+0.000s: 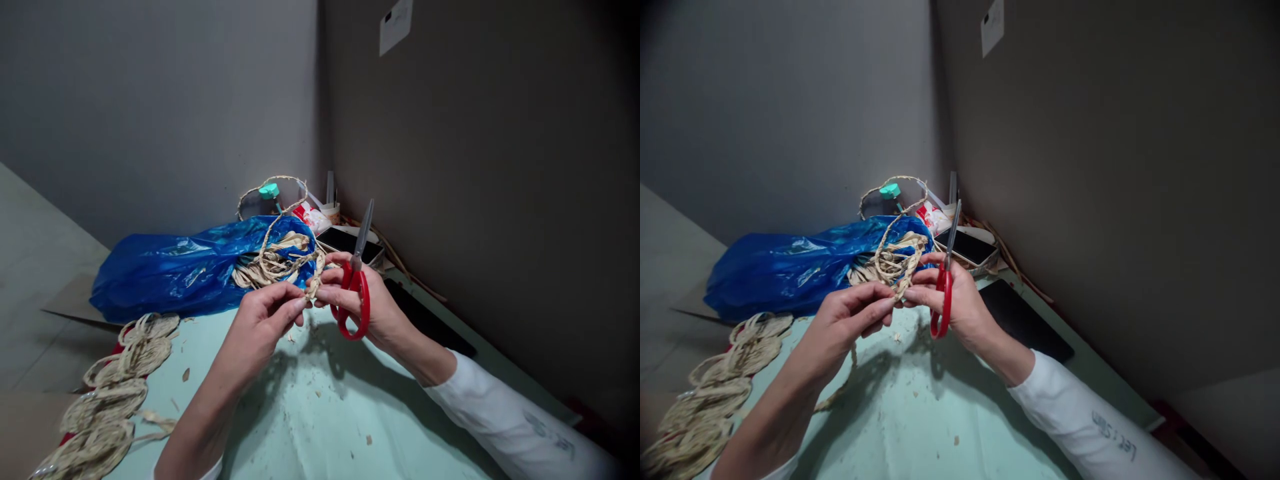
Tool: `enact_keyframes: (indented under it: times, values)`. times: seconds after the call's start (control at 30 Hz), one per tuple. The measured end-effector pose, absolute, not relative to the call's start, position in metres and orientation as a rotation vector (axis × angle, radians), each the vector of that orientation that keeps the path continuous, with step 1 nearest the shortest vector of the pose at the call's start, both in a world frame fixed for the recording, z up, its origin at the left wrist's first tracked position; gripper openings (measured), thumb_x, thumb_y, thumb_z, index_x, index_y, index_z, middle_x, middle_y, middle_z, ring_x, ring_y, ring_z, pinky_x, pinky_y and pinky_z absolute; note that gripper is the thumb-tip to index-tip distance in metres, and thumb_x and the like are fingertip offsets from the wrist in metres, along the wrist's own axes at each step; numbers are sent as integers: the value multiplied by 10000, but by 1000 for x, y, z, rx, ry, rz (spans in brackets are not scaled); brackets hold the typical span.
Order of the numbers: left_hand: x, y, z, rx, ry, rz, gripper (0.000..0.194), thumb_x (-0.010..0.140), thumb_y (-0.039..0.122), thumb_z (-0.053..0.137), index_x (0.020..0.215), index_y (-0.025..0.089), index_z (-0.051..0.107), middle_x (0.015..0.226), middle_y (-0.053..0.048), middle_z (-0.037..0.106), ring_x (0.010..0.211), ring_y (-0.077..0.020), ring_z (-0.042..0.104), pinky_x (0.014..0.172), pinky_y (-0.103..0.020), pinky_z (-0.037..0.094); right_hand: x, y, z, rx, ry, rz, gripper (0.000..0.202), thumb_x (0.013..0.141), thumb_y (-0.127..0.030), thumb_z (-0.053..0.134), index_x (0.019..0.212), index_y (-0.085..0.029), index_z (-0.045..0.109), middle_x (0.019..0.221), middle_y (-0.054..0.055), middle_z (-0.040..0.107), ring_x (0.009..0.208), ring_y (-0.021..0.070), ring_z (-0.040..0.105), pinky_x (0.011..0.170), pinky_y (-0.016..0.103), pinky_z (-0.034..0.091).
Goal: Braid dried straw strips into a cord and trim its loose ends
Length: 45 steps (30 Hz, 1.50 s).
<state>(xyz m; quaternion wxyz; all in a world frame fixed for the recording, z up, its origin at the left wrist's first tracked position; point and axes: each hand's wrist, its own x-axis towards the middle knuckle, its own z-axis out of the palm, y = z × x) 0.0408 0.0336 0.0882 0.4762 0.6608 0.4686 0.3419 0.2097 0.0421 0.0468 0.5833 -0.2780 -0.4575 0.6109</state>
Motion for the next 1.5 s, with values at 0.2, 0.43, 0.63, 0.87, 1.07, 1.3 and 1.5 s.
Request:
enact_keyframes:
  times: [0.2, 0.43, 0.63, 0.87, 1.07, 1.3, 1.5]
  values:
    - [40, 32, 88, 1530, 1203, 913, 205, 803, 351, 655, 898, 170, 646, 620, 32, 520, 594, -109, 446, 565, -225, 351, 208, 42, 43, -751, -1138, 1291, 482, 695, -234, 782, 1090, -223, 508, 766, -34, 679, 692, 131, 624, 656, 256, 469]
    - [36, 31, 90, 1315, 1211, 1047, 311, 738, 304, 719, 1003, 142, 733, 591, 19, 541, 546, -85, 410, 516, -218, 306, 215, 42, 45, -886, -1290, 1197, 295, 849, -398, 620, 1045, -233, 473, 669, -50, 580, 521, 111, 503, 502, 235, 391]
    - [37, 31, 95, 1202, 1105, 1111, 373, 724, 237, 703, 1074, 109, 724, 550, 23, 502, 494, -58, 326, 449, -205, 187, 214, 34, 43, -1165, -1860, 448, 358, 763, -412, 671, 992, -192, 504, 704, -8, 560, 607, 145, 478, 590, 270, 377]
    - [38, 28, 97, 1205, 1044, 1093, 318, 742, 182, 667, 1038, 88, 735, 520, 34, 466, 472, -38, 272, 438, -201, 149, 210, 37, 33, -1322, -2015, -7, 446, 779, -467, 590, 1077, -142, 525, 784, 75, 615, 719, 234, 563, 613, 306, 367]
    - [40, 24, 99, 1204, 1046, 1063, 291, 752, 200, 681, 1017, 98, 744, 541, 35, 443, 497, -42, 317, 459, -191, 199, 217, 43, 37, -1411, -1968, -46, 421, 814, -475, 564, 1081, -150, 548, 823, 81, 634, 732, 235, 579, 612, 302, 357]
    - [39, 26, 96, 1228, 1028, 1083, 305, 784, 199, 650, 1062, 101, 729, 512, 42, 442, 474, -40, 281, 451, -203, 170, 215, 40, 34, -1336, -2046, -76, 463, 809, -477, 557, 1117, -132, 548, 822, 85, 642, 745, 235, 582, 629, 309, 359]
    - [42, 25, 101, 1121, 1035, 1107, 333, 740, 173, 671, 1056, 93, 738, 491, 35, 472, 436, -25, 260, 424, -189, 137, 215, 42, 30, -1329, -2052, -145, 385, 804, -375, 535, 1079, -109, 576, 790, 88, 652, 699, 233, 573, 617, 317, 358]
